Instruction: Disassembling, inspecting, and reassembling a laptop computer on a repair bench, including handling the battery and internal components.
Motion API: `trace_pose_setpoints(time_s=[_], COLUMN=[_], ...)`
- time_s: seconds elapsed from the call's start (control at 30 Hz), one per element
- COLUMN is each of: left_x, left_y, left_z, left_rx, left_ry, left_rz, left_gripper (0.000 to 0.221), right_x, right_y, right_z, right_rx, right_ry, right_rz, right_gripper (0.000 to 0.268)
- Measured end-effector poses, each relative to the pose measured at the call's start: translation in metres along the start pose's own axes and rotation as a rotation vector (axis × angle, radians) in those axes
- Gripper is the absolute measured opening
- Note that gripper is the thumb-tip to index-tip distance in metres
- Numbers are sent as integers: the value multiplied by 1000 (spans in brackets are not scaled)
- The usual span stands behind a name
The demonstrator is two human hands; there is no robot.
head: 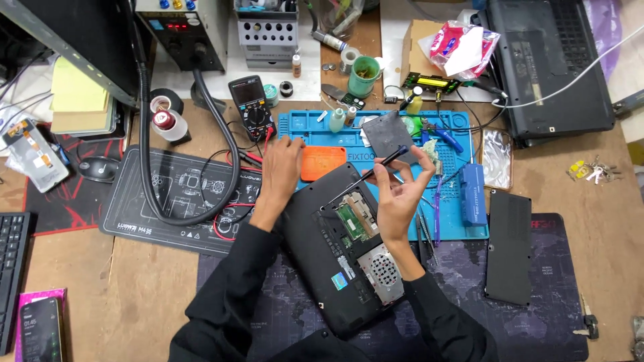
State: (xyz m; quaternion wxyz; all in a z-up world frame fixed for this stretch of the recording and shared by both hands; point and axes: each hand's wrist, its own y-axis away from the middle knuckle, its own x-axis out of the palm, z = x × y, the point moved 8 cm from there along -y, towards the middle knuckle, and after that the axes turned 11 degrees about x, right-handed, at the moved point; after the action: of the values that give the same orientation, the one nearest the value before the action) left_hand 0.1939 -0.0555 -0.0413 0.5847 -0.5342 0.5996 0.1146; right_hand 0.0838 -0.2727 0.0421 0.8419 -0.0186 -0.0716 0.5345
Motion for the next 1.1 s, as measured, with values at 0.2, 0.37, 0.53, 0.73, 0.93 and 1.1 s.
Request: trace_pose_setpoints(time_s=[0.2,0.37,0.53,0.73,0.93,1.1], left_x=[31,40,45,23,-9,-23], left_y=[-18,-23,-29,-29,-5,18], left_z=[20,20,21,-1,-35,-67], left_rx=[145,214,258,269,35,-232], left_ry=[-260,-282,-291,-242,556,982], left_rz=[47,67,68,130,15,40], left_gripper=[8,9,7,4,11,8], right_x=[-8,-12,-15,-23,-33,-47], right_y=[-3,-4,-6,-2,1,12], right_z=[2,0,0,5,4,7], right_rx=[32,40,30,28,50,75], right_ry=[-53,-51,-35,-65,-84,-169], right_rz=[-12,-19,-21,-65,-88,-181], right_gripper=[59,58,56,57,45,33])
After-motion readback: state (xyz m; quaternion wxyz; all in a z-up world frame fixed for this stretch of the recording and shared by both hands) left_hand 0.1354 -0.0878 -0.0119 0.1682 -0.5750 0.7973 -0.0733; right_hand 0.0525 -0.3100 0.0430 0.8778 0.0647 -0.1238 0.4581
